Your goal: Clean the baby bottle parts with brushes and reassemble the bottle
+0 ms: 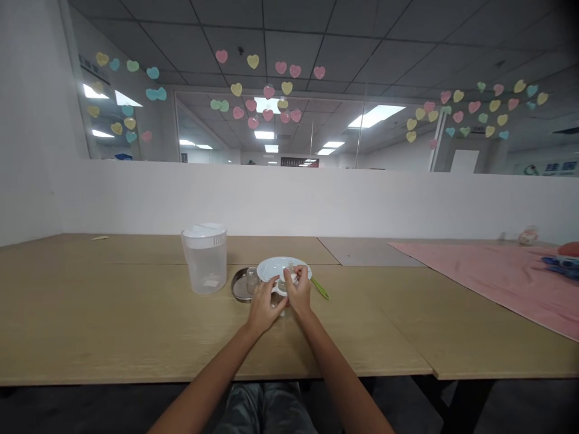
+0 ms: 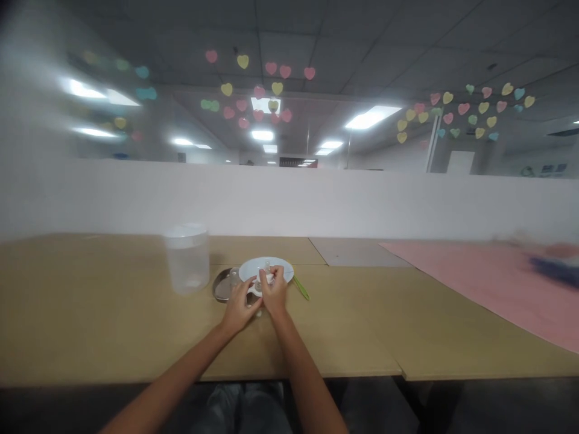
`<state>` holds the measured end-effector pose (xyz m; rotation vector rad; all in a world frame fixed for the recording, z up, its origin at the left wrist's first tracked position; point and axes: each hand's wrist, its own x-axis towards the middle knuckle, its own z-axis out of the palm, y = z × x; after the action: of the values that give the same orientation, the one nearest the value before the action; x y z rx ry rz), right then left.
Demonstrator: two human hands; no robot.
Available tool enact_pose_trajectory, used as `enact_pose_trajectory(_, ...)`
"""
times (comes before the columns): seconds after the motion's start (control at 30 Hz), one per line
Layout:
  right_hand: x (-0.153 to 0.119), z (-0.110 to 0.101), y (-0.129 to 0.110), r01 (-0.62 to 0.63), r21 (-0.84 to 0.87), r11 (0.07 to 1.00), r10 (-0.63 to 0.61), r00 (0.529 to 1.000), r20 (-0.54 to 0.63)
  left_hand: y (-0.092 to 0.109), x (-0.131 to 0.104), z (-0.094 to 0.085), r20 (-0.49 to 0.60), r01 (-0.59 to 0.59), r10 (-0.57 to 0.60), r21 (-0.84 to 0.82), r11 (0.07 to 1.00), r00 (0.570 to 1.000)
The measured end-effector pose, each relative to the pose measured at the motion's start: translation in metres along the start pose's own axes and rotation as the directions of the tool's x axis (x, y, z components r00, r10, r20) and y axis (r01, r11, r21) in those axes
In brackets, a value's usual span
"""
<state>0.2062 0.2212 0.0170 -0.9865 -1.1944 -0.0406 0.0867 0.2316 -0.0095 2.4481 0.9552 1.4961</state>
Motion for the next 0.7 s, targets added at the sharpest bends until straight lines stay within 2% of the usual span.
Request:
enact_pose_trajectory(0.2, -0.0079, -0.0062, -0.004, 0.036, -0.098, 0.995, -0.025, 0.993, 0.114, 0.0013, -0.0019, -0.0014, -0.016, -0.003, 0.003, -0.006, 1.0, 1.0)
enact_pose_trajectory(0.33, -0.0094, -0.0065, -0.0039, 0.038, -0.128, 0.991, -0.022, 0.993, 0.119, 0.004, -0.002, -0.0035, -0.008, 0.015, -0.015, -0.029, 0.999, 1.0)
enact_pose_trajectory(0.5, -0.0106, -0.0075, -0.0041, 0.129, -0.184, 0.974, -0.096, 0.98, 0.177, 0.0044, -0.0013, -0.0041, -0.012, 0.046, -0.047, -0.045, 0.998, 0.999)
enact_pose_trajectory(0.7, -0.0101, -0.0099, -0.0051, 0.249, -0.247, 0.936, -0.234, 0.968, 0.088, 0.0047, -0.0016, -0.0042, -0.033, 0.046, -0.048, -0.052, 0.998, 0.998)
